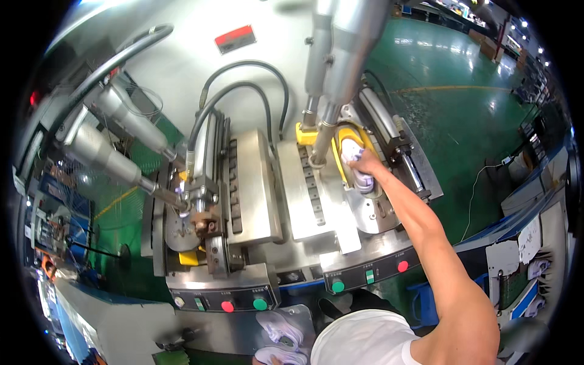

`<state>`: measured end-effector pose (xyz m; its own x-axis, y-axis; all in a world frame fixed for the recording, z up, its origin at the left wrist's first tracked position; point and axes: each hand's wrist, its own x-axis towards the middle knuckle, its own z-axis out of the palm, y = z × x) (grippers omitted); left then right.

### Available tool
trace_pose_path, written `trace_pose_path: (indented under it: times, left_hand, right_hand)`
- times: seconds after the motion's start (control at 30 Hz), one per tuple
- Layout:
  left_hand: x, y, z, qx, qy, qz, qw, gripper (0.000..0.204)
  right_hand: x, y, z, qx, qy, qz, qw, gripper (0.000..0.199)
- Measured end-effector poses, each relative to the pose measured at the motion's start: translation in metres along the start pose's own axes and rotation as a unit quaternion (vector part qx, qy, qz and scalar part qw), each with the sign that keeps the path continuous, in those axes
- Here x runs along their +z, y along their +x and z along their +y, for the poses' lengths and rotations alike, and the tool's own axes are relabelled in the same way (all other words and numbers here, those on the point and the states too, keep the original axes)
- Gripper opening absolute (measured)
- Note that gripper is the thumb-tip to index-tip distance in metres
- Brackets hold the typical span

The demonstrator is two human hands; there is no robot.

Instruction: The person places shoe components into a press machine, operates the machine with a control panel, and removes the pressed shoes to place them on a conveyor belt.

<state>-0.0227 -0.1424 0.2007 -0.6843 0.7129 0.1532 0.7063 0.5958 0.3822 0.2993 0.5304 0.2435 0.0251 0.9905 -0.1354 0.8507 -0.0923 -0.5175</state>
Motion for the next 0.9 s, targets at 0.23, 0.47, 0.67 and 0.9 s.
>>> trace_pose_path:
  times: [0.23, 0.47, 0.67, 0.9]
  left_hand:
    - [-0.113, 0.222, 0.208, 0.244, -0.297, 0.064, 0.921, 0.029]
    - [-0.245, 0.396, 0.480, 0.611, -0.240, 0.256, 0.710, 0.023]
    - [-0.291, 0.477, 0.597, 0.698, -0.114, 0.366, 0.605, 0.040]
    - [-0.277, 0.501, 0.615, 0.687, 0.005, 0.313, 0.656, 0.040]
  right_hand:
    - [-0.139, -0.099, -0.146, -0.306, 0.489, 0.085, 0.812, 0.065]
    - [-0.236, -0.128, -0.214, -0.392, 0.502, 0.035, 0.770, 0.081]
    - [-0.244, -0.112, -0.237, -0.438, 0.423, 0.139, 0.781, 0.049]
    - [-0.233, -0.097, -0.243, -0.466, 0.438, 0.143, 0.756, 0.036]
